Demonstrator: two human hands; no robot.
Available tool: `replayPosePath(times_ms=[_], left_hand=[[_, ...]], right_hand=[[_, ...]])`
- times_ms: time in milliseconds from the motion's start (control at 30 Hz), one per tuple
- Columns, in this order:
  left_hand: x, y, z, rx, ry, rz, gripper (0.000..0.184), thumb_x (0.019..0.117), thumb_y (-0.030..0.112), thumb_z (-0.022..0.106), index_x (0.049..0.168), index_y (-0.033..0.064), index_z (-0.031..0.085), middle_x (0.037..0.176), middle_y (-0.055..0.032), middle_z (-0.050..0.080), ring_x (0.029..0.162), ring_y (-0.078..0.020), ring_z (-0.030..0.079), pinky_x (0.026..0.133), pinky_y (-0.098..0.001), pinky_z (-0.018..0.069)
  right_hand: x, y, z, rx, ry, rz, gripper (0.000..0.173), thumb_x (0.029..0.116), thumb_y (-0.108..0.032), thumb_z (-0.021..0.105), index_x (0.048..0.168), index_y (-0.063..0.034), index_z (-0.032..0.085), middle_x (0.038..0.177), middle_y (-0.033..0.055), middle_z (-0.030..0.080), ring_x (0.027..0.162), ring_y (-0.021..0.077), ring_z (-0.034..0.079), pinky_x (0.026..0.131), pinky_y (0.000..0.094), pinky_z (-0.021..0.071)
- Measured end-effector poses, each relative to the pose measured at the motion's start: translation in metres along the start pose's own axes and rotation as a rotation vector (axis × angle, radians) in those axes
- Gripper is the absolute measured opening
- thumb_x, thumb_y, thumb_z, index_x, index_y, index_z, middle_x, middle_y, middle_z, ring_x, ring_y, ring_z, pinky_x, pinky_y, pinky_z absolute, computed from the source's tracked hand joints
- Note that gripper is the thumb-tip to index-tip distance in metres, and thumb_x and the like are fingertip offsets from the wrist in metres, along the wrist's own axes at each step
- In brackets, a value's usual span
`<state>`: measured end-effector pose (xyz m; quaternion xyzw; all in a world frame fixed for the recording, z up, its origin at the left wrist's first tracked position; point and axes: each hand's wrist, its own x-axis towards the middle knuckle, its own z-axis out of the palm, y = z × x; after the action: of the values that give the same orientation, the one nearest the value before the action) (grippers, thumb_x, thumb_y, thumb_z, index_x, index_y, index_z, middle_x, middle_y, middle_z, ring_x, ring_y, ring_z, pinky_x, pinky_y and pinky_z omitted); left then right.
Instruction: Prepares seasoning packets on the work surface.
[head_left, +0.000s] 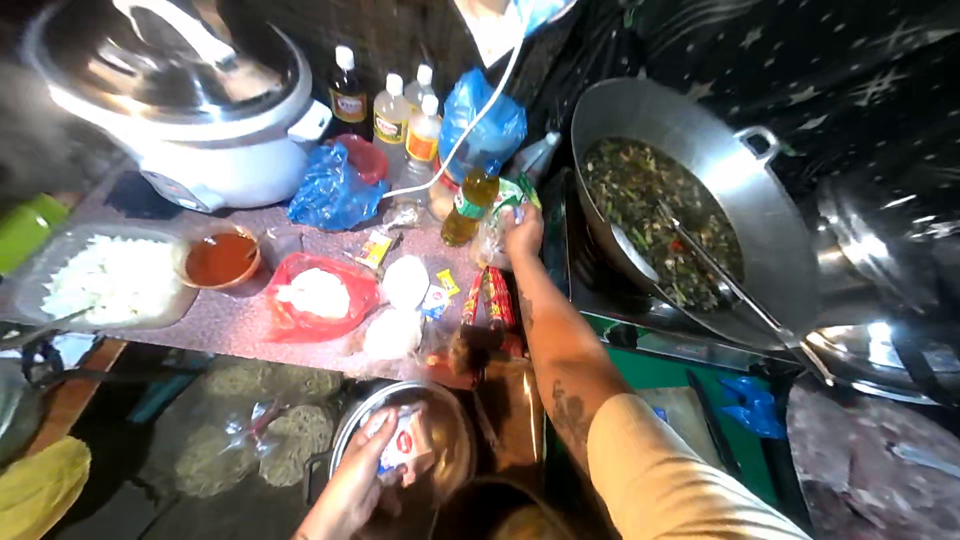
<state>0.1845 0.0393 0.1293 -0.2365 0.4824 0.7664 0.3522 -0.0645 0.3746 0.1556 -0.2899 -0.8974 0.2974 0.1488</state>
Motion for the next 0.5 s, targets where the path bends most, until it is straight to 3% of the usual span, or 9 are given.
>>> replayPosePath(times_ms=[100,233,333,400,433,500], left_hand=[[0.0,-0.004,-0.009,-0.012,-0.007,0.022,0.027,0.1087,0.022,0.042,0.124,0.0069,0.058,0.097,-0.0103,0.075,0.075,-0.017,0.074,0.062,-0.0302,0.0626],[0.007,0.012,0.002,-0.002,0.012,0.002,0.025,0.1071,0.016,0.046,0.127,0.0054,0.057,0.096,-0.0109,0.074,0.073,-0.017,0.074,0.059,-0.0304,0.0626],[0.023,0.037,0.031,0.024,-0.023,0.012,0.027,0.1025,0.01,0.046,0.128,0.0042,0.052,0.095,-0.0109,0.072,0.073,-0.0176,0.073,0.06,-0.0317,0.0625],[0.036,0.061,0.062,0.077,-0.095,0.075,0.038,0.0993,0.007,0.046,0.138,0.0061,0.046,0.103,-0.0104,0.07,0.082,-0.0187,0.073,0.067,-0.0346,0.0634],[0.043,0.074,0.08,0.106,-0.148,0.114,0.047,0.0999,0.005,0.048,0.146,0.0063,0.041,0.113,-0.0119,0.068,0.091,-0.0202,0.072,0.074,-0.0368,0.0636],[0.061,0.098,0.12,0.194,-0.232,0.212,0.05,0.1012,0.002,0.051,0.149,0.005,0.037,0.119,-0.0134,0.065,0.095,-0.0205,0.071,0.077,-0.0368,0.0637]], right_hand=[[0.003,0.02,0.018,-0.243,-0.244,0.051,0.052,0.0916,-0.016,0.07,0.141,-0.0045,0.058,0.144,0.026,0.055,0.137,0.0453,0.048,0.111,0.0633,0.041],[0.011,0.024,0.026,-0.333,-0.317,0.182,0.058,0.0843,-0.022,0.078,0.138,-0.0081,0.061,0.134,0.0238,0.063,0.126,0.043,0.06,0.102,0.0634,0.0485],[-0.005,0.012,0.008,-0.15,-0.355,0.203,0.078,0.0861,-0.018,0.078,0.153,-0.0017,0.042,0.151,0.0301,0.045,0.138,0.046,0.047,0.11,0.0629,0.0421],[-0.04,0.001,-0.015,0.018,-0.269,0.16,0.09,0.0854,-0.015,0.078,0.16,-0.0055,0.029,0.16,0.0306,0.03,0.144,0.0491,0.037,0.111,0.0654,0.0394],[-0.06,-0.003,-0.025,0.06,-0.201,0.123,0.086,0.0879,-0.016,0.076,0.16,-0.0076,0.03,0.162,0.0276,0.03,0.145,0.0472,0.037,0.111,0.0639,0.04],[-0.099,0.001,-0.043,0.118,-0.062,-0.025,0.07,0.0908,-0.013,0.071,0.154,-0.0039,0.043,0.157,0.0272,0.04,0.143,0.0446,0.043,0.113,0.059,0.0416]])
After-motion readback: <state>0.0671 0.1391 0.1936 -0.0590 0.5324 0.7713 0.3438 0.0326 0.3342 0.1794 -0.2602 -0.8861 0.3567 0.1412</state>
